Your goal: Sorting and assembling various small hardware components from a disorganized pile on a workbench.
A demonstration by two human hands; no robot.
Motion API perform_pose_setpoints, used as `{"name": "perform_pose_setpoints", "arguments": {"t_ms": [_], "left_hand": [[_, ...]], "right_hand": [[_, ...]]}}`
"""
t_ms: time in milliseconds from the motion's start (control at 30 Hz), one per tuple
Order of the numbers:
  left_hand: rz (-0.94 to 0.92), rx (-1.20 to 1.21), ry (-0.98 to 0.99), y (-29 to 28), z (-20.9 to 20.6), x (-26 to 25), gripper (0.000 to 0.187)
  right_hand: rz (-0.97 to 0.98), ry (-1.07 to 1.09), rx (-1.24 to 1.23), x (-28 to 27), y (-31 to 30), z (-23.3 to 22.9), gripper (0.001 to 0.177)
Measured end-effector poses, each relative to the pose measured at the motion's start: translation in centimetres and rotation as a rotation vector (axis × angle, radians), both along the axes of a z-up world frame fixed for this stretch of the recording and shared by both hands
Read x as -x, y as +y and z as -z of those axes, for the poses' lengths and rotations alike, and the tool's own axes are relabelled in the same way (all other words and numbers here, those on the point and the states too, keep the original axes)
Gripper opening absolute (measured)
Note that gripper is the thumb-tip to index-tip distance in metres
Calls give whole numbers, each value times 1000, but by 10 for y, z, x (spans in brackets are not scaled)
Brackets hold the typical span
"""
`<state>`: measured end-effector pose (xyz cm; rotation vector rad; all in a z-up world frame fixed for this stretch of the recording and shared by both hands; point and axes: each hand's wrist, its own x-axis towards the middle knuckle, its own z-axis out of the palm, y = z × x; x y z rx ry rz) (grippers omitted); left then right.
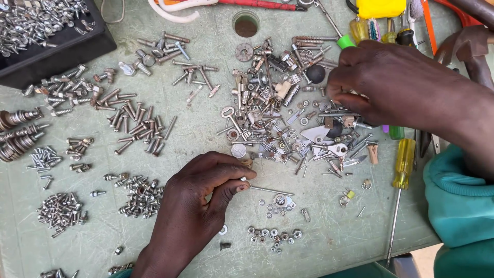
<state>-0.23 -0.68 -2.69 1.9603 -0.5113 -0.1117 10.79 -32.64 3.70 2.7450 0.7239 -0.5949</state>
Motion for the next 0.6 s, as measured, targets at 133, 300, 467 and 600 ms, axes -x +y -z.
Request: {"name": "perform_pose_setpoints", "arguments": {"t_ms": [133, 300, 467, 600], "left_hand": [[0, 8, 16, 0, -1, 0, 16], [14, 15, 11, 1, 2, 0, 24], [4, 14, 10, 0, 2, 0, 22], [3, 8, 22, 0, 2, 1, 22]], "right_hand": [[-11, -9, 56, 2, 0, -8, 10], [-49, -20, -177, 4, 2, -15, 12], [-115, -99, -216, 13, 14, 2, 19], [-172, -132, -288, 17, 26, 15, 30]]}}
